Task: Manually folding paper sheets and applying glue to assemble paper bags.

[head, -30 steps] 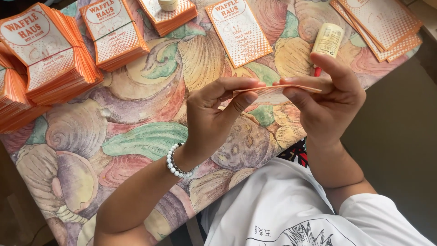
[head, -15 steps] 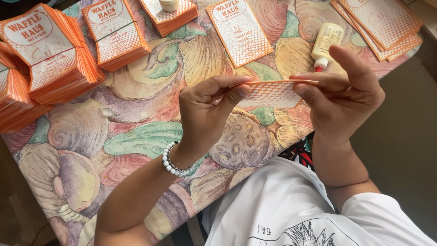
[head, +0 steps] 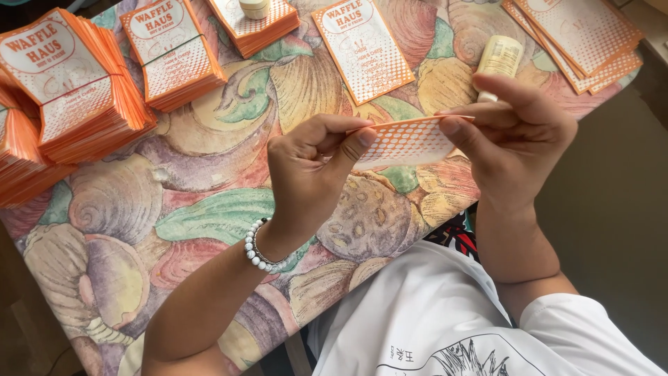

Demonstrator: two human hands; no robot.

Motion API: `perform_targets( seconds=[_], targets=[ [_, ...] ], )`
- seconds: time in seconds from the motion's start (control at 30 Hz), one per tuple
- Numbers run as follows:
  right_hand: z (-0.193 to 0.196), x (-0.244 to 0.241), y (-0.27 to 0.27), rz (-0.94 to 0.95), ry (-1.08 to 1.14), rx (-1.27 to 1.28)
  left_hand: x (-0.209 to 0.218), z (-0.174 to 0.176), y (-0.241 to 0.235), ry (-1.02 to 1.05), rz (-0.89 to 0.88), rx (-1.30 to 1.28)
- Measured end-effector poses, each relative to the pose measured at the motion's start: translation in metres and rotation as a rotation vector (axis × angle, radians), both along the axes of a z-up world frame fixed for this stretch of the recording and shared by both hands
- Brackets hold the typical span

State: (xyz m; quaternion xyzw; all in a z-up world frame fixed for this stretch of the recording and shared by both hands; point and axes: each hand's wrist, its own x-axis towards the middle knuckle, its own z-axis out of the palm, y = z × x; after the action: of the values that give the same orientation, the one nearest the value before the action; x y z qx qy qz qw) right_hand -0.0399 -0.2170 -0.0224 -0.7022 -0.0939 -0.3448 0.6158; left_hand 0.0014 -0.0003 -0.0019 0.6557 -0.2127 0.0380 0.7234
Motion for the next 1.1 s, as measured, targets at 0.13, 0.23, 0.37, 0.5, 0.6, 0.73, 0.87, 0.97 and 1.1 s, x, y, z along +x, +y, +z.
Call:
perform_targets(
  seconds=[0.13,0.23,0.37,0.5,0.6,0.73,0.87,0.97,1.1],
  targets=[
    [0.013,0.000,0.003,0.040,0.101,-0.085,0.002,-0.001,0.000,0.028,0.012,-0.006],
    [0.035,0.011,0.005,-0.061,-0.226,-0.751,0.004,0.003,0.004,-0.110,0.043,0.057],
    [0.047,0.013,0.023,-0.087,-0.313,-0.971,0.002,0.007,0.005,-0.163,0.047,0.123],
    [0.057,0.013,0.029,0.035,-0.292,-0.925,0.005,0.012,0.011,-0.305,-0.007,0.188],
    [0.056,0.016,0.016,0.153,-0.291,-0.817,0.005,0.012,0.015,-0.401,-0.008,0.239],
    [0.050,0.013,-0.006,0.190,-0.196,-0.670,0.004,0.011,0.019,-0.356,0.053,0.214],
    [0.001,0.020,-0.034,0.190,-0.114,-0.488,0.007,-0.006,0.016,-0.077,0.038,-0.013],
    [-0.040,0.022,-0.034,0.417,0.023,-0.281,0.018,-0.019,0.018,0.237,0.028,-0.379],
    [-0.063,0.003,-0.016,0.346,0.263,0.100,0.024,-0.025,0.019,0.446,-0.089,-0.602]
  ],
)
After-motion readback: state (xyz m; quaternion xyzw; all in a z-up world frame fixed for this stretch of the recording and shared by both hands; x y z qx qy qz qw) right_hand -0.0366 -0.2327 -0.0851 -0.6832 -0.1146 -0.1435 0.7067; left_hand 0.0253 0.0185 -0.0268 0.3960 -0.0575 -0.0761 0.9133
